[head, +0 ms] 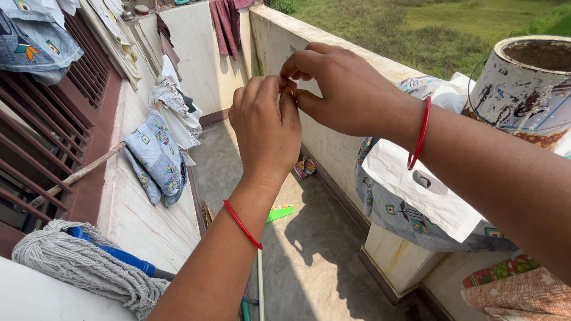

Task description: The person retrieves a cloth, pours water from a metal cup onto it, and wipes a flat surface on a balcony. The person repeatedly rubs the surface with the wet cloth to clean it.

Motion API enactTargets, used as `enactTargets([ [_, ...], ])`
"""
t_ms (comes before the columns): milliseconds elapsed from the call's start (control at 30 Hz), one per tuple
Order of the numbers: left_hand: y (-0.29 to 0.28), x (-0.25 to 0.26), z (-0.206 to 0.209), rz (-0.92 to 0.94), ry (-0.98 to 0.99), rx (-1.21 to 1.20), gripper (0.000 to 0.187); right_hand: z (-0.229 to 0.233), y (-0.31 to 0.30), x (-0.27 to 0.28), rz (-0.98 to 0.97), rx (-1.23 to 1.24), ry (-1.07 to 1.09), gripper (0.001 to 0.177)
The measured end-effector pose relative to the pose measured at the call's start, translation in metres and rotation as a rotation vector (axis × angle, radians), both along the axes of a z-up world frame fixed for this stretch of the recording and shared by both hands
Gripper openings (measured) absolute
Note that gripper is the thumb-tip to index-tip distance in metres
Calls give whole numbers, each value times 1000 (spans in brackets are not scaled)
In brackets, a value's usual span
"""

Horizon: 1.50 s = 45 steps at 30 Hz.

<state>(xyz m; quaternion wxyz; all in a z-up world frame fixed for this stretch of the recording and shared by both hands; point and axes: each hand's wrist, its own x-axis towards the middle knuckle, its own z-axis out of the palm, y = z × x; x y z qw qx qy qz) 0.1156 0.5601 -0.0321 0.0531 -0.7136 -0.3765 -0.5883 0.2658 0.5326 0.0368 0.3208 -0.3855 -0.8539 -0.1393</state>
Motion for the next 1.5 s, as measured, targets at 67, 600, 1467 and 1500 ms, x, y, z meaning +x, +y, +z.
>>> enactTargets([
  [67,16,9,2,25,-8,-16,7,3,20,8,9,-12,-9,27],
  [600,122,-54,-1,132,80,-26,13,-10,156,-32,221,-131,3,35],
  [1467,301,-130,25,76,74,-13,10,38,353,-74,257,-94,-216,19],
  [1500,308,-117,24,53,79,-7,10,41,359,-67,223,-102,-240,17],
])
